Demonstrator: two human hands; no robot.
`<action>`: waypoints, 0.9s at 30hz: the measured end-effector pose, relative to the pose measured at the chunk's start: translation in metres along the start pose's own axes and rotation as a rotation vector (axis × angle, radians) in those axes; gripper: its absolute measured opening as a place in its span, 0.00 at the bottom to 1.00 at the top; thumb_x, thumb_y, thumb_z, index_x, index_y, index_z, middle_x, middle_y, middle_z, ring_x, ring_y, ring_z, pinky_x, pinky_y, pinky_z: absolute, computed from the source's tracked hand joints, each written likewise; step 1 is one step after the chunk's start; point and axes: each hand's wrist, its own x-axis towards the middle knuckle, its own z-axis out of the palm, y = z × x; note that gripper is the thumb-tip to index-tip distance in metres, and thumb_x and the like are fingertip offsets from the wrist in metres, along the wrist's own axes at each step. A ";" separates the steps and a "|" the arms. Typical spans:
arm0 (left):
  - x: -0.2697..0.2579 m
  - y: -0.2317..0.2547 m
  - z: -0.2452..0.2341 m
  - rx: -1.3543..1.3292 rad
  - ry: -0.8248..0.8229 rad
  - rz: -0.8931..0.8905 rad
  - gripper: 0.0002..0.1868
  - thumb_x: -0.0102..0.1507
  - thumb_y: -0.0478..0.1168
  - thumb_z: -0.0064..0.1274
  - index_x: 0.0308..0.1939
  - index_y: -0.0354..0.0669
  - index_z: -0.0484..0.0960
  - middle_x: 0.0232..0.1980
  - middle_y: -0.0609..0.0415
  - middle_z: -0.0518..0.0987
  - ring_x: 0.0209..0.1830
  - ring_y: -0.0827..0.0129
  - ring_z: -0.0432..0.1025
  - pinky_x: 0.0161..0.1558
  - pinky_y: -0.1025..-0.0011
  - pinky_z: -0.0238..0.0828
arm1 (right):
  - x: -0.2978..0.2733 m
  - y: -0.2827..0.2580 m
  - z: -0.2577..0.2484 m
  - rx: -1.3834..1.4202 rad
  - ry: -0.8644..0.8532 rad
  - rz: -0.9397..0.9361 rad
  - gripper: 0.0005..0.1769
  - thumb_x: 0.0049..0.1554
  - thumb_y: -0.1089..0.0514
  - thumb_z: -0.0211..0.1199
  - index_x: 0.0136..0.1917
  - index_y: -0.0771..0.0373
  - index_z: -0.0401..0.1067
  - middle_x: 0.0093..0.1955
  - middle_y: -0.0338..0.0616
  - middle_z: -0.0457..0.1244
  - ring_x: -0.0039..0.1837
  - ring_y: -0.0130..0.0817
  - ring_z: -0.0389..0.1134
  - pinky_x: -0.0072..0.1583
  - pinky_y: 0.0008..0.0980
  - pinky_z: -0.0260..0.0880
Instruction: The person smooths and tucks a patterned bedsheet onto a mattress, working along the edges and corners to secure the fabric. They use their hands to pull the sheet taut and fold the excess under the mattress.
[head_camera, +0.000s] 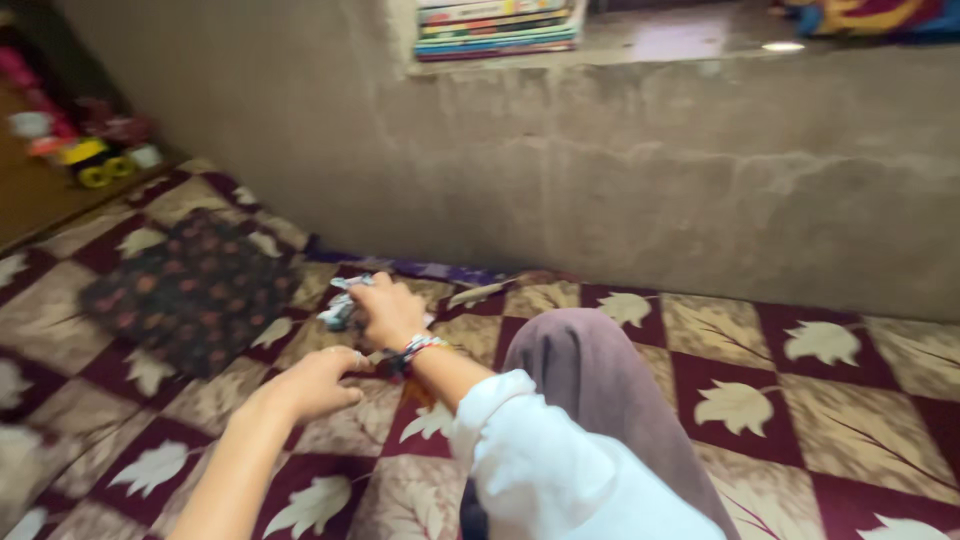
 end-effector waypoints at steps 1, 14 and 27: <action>-0.008 0.000 -0.003 -0.055 -0.036 -0.010 0.28 0.55 0.43 0.62 0.60 0.48 0.80 0.60 0.51 0.82 0.62 0.63 0.77 0.63 0.66 0.72 | 0.001 0.007 0.001 0.012 0.003 -0.043 0.25 0.50 0.57 0.64 0.62 0.42 0.74 0.60 0.47 0.64 0.58 0.54 0.69 0.54 0.57 0.70; -0.110 -0.003 -0.172 0.343 -0.613 -0.765 0.32 0.62 0.47 0.61 0.71 0.66 0.74 0.60 0.62 0.84 0.57 0.65 0.80 0.59 0.60 0.77 | -0.033 0.117 -0.087 -0.058 -0.291 -0.122 0.36 0.43 0.61 0.66 0.66 0.45 0.72 0.55 0.44 0.65 0.59 0.49 0.68 0.56 0.47 0.71; 0.065 -0.063 -0.187 0.371 -0.418 -0.442 0.29 0.62 0.45 0.56 0.69 0.59 0.75 0.60 0.56 0.85 0.60 0.64 0.79 0.62 0.64 0.75 | 0.033 0.219 0.043 0.110 -1.013 -0.520 0.34 0.47 0.50 0.73 0.66 0.57 0.72 0.63 0.50 0.67 0.63 0.48 0.68 0.63 0.44 0.68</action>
